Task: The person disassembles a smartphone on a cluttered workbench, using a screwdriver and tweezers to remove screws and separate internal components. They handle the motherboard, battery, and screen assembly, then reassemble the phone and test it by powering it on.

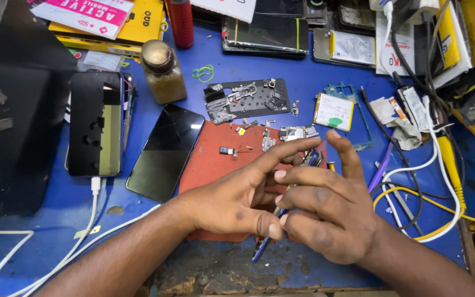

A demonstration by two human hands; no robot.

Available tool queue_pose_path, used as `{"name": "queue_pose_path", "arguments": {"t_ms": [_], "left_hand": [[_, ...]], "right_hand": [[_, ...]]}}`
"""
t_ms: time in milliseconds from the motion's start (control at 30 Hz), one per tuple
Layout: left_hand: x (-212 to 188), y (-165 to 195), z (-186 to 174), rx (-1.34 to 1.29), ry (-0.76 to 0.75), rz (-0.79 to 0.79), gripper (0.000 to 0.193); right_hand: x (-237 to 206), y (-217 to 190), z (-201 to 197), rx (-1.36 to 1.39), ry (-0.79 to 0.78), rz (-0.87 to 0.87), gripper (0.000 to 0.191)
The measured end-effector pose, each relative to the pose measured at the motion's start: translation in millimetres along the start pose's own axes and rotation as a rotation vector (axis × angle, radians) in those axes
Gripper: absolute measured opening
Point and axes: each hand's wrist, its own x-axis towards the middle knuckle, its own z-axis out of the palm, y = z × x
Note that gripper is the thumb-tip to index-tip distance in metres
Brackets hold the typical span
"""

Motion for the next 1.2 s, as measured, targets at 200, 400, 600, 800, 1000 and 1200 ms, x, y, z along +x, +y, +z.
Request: {"name": "queue_pose_path", "arguments": {"t_ms": [200,400,600,800,1000,1200], "left_hand": [[-1,8,-7,0.106,0.016,0.011,0.109],[-1,5,-9,0.175,0.105,0.003,0.106],[1,-3,-19,0.343,0.139,0.14,0.085],[4,-7,-22,0.518,0.269,0.175,0.075],[4,-6,-21,0.524,0.274,0.191,0.073],[3,-1,-16,0.668,0.304,0.165,0.069]], "right_hand": [[12,7,-8,0.023,-0.044,0.061,0.012],[21,3,-12,0.047,0.079,0.174,0.018],[18,-2,-13,0.045,0.026,0.141,0.019],[13,-10,-13,0.035,-0.091,0.011,0.016],[9,-23,-13,0.122,-0.122,0.0,0.015],[2,-32,-3,0.162,-0.082,-0.059,0.009]]}}
